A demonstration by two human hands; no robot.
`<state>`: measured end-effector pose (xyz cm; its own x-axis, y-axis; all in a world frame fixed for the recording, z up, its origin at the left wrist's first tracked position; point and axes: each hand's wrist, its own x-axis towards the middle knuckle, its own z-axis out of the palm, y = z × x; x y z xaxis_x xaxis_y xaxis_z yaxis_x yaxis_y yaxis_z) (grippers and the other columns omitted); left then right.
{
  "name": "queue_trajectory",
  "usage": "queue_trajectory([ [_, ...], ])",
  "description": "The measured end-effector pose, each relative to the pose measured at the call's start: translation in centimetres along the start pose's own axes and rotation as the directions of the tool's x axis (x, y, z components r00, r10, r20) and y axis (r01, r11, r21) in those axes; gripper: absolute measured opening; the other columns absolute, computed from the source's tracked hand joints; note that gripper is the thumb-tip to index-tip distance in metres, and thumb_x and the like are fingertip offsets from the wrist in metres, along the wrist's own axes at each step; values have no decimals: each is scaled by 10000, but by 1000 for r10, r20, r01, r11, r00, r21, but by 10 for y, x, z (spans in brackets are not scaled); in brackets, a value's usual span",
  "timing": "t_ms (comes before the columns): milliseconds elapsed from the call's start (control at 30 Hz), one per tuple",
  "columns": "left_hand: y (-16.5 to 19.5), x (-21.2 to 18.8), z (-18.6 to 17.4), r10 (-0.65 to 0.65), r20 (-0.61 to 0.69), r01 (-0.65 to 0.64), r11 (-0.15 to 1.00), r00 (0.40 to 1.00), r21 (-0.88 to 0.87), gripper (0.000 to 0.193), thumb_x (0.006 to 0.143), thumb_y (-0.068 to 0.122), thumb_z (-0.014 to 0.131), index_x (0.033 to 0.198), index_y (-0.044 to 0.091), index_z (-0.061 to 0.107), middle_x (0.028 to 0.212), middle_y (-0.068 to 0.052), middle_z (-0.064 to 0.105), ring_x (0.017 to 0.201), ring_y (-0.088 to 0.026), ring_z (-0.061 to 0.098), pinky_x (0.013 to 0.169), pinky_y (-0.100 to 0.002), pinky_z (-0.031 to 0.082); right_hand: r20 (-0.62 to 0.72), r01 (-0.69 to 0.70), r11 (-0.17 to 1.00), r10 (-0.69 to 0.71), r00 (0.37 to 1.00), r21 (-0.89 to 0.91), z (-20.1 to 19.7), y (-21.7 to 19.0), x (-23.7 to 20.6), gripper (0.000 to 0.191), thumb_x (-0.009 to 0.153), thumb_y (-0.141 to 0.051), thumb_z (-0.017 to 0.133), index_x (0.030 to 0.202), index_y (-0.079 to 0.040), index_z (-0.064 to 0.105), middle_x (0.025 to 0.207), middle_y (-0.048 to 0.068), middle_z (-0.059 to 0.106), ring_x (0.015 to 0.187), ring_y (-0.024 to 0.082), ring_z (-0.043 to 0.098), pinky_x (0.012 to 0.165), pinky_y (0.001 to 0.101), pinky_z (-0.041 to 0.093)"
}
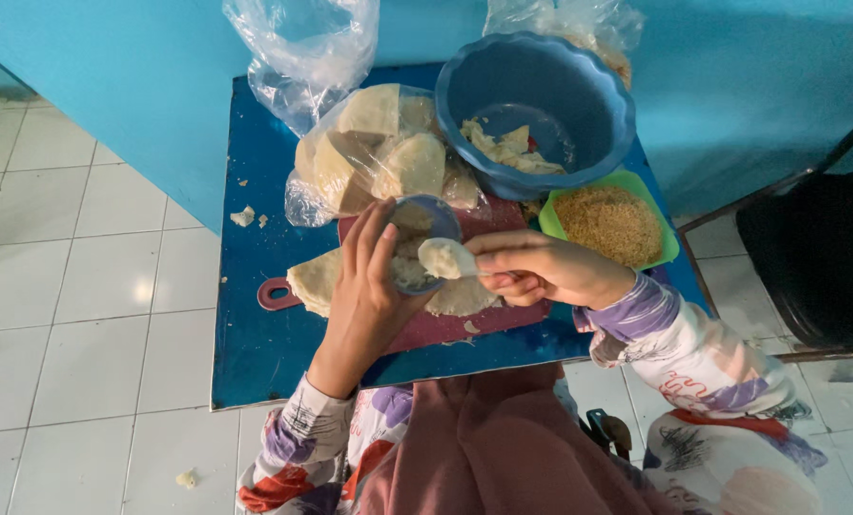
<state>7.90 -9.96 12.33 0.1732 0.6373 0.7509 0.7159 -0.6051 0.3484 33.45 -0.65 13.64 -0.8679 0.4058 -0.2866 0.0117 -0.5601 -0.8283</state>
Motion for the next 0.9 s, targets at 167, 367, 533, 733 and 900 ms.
queue_trajectory([
  [167,-22,-8,-24,-151,-98,145,987,984,-64,1285,762,171,990,1601,40,26,1591,-249,359,1458,-425,453,1218,-493,422,-314,-67,650,-272,909,-757,4,-7,-19,347,1003,-194,601,1328,-85,659,717,-60,555,583,68,498,514,236,417],
  [367,-85,-18,-52,-416,-277,435,900,866,9,1293,819,104,1031,1619,18,19,1578,-259,320,1534,-406,401,1296,-492,382,-19,-261,-338,-579,815,-904,13,14,-26,494,897,-86,677,1322,-335,722,772,53,502,594,205,576,528,336,497],
  [533,-130,-29,-36,-477,-231,503,861,848,70,1352,756,133,1035,1652,16,30,1591,-297,316,1478,-450,390,1239,-515,365,285,-233,-636,-602,746,-735,3,30,-13,574,866,-78,681,1383,-327,683,838,16,463,727,159,564,565,292,519],
  [733,-140,-48,-27,-544,-185,558,830,818,24,1313,810,171,1014,1650,-11,22,1596,-337,252,1476,-487,371,1222,-513,392,345,-236,-766,-512,787,-598,0,49,-7,610,851,-110,643,1443,-259,621,870,-10,461,812,145,547,645,256,509],
  [900,-110,-29,-37,-515,-224,556,808,828,197,1264,767,208,997,1629,9,95,1595,-327,239,1470,-517,328,1206,-558,338,369,-273,-830,-478,797,-486,-4,54,-6,618,859,-144,613,1474,-193,589,868,-18,475,831,150,536,695,262,499],
])
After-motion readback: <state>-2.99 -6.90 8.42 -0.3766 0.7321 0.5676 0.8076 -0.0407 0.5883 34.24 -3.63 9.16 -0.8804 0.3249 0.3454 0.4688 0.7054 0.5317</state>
